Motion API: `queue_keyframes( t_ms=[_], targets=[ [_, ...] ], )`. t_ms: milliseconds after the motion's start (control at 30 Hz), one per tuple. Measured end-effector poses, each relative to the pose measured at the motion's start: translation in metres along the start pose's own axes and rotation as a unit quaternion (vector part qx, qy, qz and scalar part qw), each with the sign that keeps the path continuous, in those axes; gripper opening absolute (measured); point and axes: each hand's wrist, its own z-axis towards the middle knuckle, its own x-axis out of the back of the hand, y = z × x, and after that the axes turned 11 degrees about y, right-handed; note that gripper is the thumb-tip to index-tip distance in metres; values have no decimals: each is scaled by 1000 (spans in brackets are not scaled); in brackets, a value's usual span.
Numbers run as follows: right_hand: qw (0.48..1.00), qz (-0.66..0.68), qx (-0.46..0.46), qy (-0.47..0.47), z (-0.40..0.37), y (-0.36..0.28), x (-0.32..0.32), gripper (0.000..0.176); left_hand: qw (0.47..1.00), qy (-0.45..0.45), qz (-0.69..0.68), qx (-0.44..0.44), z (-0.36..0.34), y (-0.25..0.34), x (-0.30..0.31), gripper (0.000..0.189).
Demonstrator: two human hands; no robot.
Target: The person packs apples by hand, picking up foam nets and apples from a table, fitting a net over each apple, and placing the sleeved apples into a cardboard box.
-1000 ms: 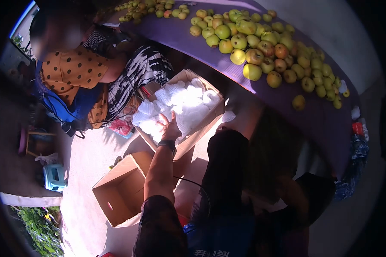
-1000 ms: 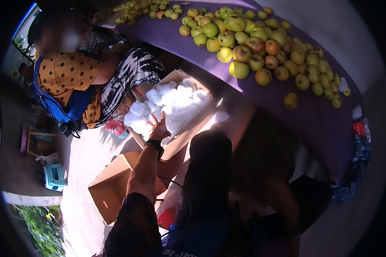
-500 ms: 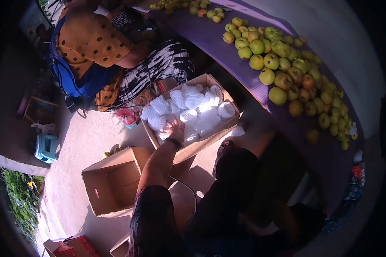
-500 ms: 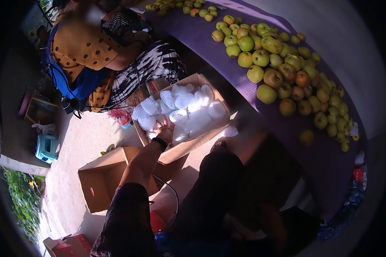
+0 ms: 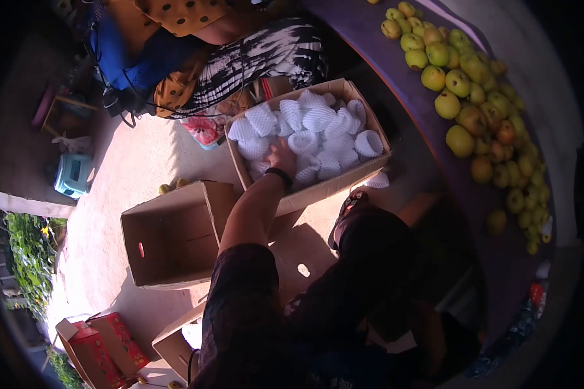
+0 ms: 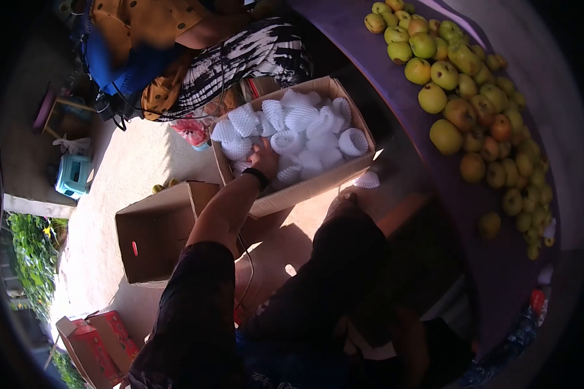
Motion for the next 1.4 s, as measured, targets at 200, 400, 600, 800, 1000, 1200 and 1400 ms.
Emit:
queue_keyframes(
  t_ms=[200, 400, 600, 800, 1000, 1200, 1400],
  targets=[
    [999, 0, -8, -31, 2, 2, 1, 36, 997, 18, -74, 1, 1, 2, 10, 39],
    [998, 43, 0, -47, -9, 10, -15, 36, 995, 71, -62, -27, -9, -13, 23, 28],
    [999, 38, 9, -10, -20, 18, -6, 36, 979, 144, -139, -48, -38, -27, 56, 23],
    [997, -5, 64, 46, -36, 13, -4, 38, 969, 188, -156, -37, -52, -39, 85, 17],
    [995, -13, 77, 66, -54, 15, -2, 42, 966, 204, -144, -61, -66, -48, 115, 21],
    [998, -7, 18, 55, -68, 14, 14, 44, 963, 224, -126, -79, -76, -44, 140, 25],
    [999, -8, 6, 44, -69, 7, 40, 45, 955, 243, -137, -100, -86, -43, 165, 24]
  ],
)
